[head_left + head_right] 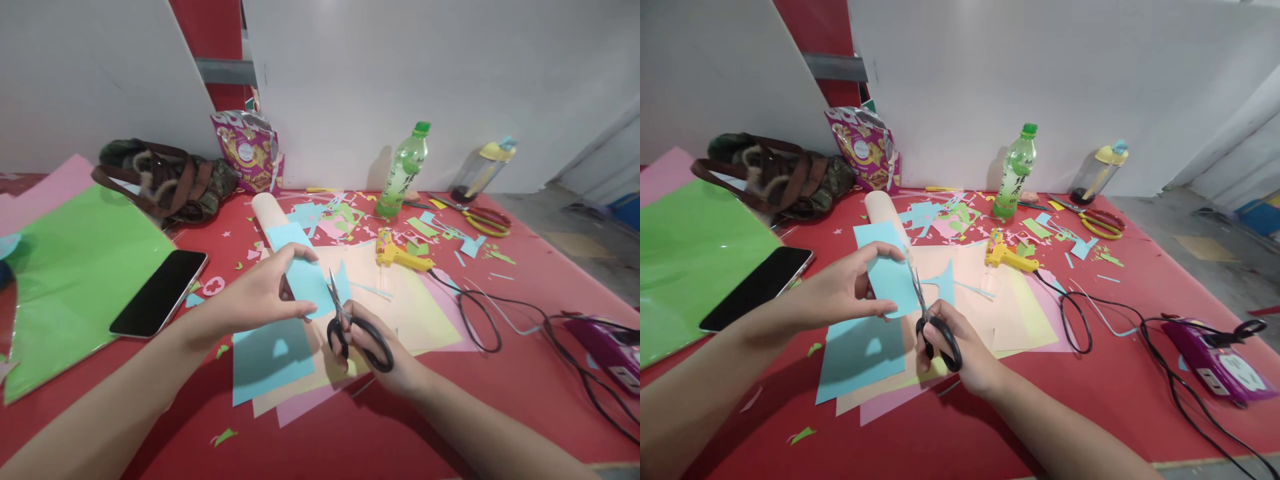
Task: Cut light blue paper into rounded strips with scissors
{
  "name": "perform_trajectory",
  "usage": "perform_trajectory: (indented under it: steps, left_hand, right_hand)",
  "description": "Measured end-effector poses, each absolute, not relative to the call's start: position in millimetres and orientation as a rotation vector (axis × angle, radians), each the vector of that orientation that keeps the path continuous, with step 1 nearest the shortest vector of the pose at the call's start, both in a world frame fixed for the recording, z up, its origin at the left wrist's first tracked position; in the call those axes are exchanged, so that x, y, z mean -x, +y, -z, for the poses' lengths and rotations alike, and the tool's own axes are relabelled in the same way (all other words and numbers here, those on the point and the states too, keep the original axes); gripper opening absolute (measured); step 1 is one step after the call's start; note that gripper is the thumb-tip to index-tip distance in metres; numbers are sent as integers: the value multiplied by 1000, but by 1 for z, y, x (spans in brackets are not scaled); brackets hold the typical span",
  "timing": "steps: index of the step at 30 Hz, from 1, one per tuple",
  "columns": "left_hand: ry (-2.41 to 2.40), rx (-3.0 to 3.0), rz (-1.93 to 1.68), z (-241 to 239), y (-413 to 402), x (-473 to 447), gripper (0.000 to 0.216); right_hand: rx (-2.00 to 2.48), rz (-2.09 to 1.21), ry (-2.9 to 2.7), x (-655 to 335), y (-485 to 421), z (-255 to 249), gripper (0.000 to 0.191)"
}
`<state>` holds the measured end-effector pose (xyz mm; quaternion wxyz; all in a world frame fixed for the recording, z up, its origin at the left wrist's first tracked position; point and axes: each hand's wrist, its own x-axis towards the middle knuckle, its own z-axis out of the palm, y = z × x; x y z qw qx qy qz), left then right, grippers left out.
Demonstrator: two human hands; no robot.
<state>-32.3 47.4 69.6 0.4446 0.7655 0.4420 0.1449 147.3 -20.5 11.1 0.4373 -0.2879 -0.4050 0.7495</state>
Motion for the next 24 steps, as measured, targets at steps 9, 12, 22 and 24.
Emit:
perform_trajectory:
  steps: [9,12,22,24]
  left_hand:
    - [927,-1950,-281,-65,44,31,44]
    - [839,-1921,-263,-67,41,30,43]
    - [753,-2002,-201,-71,36,26,44]
    - [721,-1981,-189,-71,34,25,42]
  right_hand:
    - [723,-1835,-1053,-148,-21,-10,29]
    - [716,-1824,-1067,-150,-21,-8,29]
    - [720,-1778,-1061,-150,-23,-13,25]
    - [737,-1768,-1054,-150,-23,-13,26]
